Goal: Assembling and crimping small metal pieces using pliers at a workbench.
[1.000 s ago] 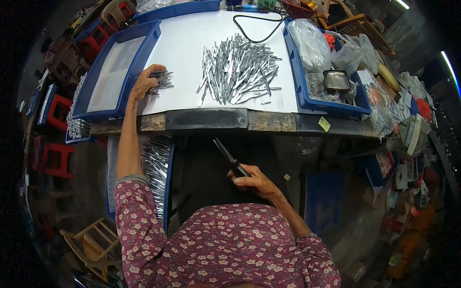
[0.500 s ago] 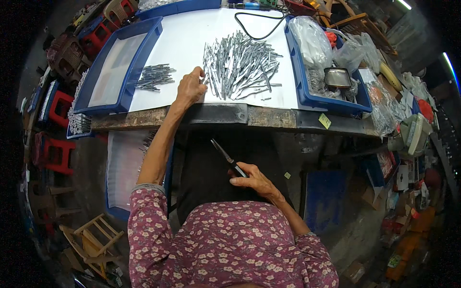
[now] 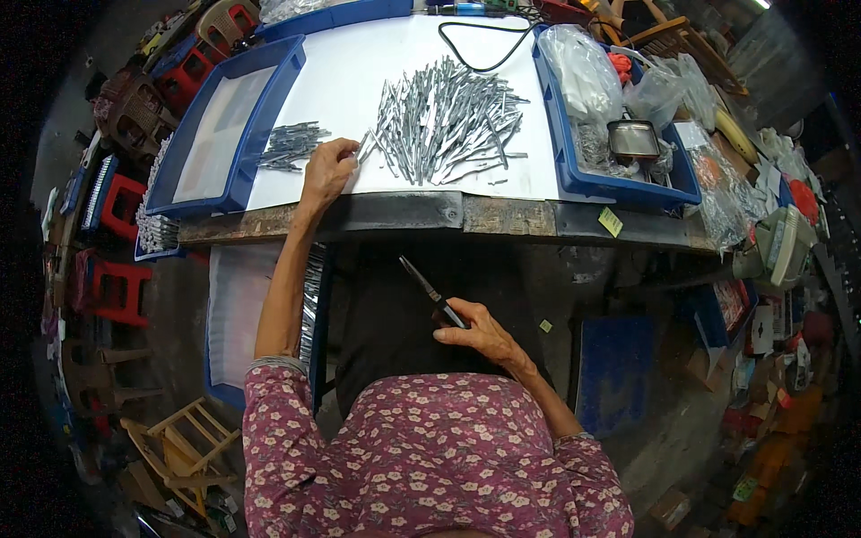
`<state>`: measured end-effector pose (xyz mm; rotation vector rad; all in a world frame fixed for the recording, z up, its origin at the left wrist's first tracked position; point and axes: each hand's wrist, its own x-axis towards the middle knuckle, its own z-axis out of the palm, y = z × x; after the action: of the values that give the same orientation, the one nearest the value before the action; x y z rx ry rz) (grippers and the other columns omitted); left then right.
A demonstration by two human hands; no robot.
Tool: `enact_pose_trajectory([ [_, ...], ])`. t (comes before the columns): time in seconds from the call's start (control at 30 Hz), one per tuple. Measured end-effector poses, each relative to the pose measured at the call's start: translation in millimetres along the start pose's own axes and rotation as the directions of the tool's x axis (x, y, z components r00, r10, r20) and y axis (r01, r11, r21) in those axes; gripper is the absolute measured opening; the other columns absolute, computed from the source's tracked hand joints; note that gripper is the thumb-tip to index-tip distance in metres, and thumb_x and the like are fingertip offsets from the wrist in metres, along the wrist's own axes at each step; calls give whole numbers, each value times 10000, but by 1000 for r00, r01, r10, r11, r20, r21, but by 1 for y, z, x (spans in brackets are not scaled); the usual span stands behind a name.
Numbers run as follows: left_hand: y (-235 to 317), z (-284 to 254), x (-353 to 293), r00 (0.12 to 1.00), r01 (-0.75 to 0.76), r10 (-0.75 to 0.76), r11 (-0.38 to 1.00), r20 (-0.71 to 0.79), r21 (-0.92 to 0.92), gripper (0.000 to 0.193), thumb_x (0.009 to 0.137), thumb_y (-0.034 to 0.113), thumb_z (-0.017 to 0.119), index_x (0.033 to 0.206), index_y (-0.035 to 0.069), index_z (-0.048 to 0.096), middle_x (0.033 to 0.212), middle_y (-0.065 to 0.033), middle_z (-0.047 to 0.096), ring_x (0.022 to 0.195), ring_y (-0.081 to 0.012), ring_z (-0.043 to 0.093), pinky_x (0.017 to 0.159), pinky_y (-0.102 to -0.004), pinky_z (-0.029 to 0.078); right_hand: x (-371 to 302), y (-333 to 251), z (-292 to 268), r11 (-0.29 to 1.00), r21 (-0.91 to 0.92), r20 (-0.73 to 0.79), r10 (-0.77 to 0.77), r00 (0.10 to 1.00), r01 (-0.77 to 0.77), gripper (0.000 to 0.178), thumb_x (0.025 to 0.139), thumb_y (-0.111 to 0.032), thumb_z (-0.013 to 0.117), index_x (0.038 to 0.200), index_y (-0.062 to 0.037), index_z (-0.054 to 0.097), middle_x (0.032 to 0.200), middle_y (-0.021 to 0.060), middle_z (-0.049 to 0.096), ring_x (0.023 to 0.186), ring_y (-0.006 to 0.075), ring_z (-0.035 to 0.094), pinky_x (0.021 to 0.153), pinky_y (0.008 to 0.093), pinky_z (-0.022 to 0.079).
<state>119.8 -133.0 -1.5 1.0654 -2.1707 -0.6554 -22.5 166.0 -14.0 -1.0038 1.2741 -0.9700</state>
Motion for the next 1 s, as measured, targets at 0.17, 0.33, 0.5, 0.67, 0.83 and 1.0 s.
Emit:
enact_pose_trajectory([
  [0.17, 13, 1, -8, 989, 144, -115, 901, 95, -409, 201, 716, 62, 537, 865, -53, 610, 753, -144, 628, 708, -206, 619, 625, -329, 489, 2, 0, -3, 999, -31, -23, 25, 999, -25, 404, 680, -403, 681, 823, -52, 540, 667, -26, 420, 599, 76, 389, 547, 239, 299],
  [0.33, 26, -6, -17, 930, 365, -232, 504, 284, -783, 158, 770, -13, 574, 915, -57, 529, 724, -122, 596, 658, -160, 611, 558, -247, 522, 8, 3, -7, 995, -82, -14, 55, 998, -56, 457, 656, -415, 702, 881, -43, 560, 675, -16, 431, 610, 81, 402, 560, 248, 318],
  [0.5, 33, -9, -31, 908, 416, -205, 328, 366, -848, 162, 779, 18, 613, 905, -19, 518, 770, -125, 610, 673, -173, 622, 599, -260, 539, 16, -20, -14, 991, -131, 49, 27, 998, -20, 449, 689, -339, 698, 959, -14, 547, 719, -2, 429, 669, 112, 422, 595, 278, 358],
  [0.67, 50, -8, -47, 893, 425, -242, 182, 379, -887, 224, 758, 25, 654, 937, -13, 526, 787, -121, 635, 661, -158, 630, 599, -253, 539, 29, -37, -15, 987, -128, -64, -103, 993, 94, 508, 675, -409, 708, 987, -32, 570, 734, -14, 458, 658, 67, 418, 571, 220, 336],
  [0.83, 60, -3, -57, 925, 354, -227, 217, 306, -910, 244, 771, 38, 649, 996, -21, 577, 833, -116, 650, 766, -159, 637, 673, -229, 515, 39, -57, -17, 936, -316, -196, -222, 955, 153, 495, 681, -257, 733, 1045, -7, 510, 752, 10, 473, 680, 111, 466, 615, 251, 382],
  [1.0, 70, -4, -60, 933, 340, -224, 292, 281, -894, 201, 791, 59, 637, 973, -12, 594, 816, -105, 653, 735, -119, 621, 661, -191, 473, 55, -68, -16, 792, -568, -275, -438, 856, 223, 455, 666, -143, 719, 1028, 17, 495, 793, 107, 504, 720, 218, 527, 647, 325, 422],
])
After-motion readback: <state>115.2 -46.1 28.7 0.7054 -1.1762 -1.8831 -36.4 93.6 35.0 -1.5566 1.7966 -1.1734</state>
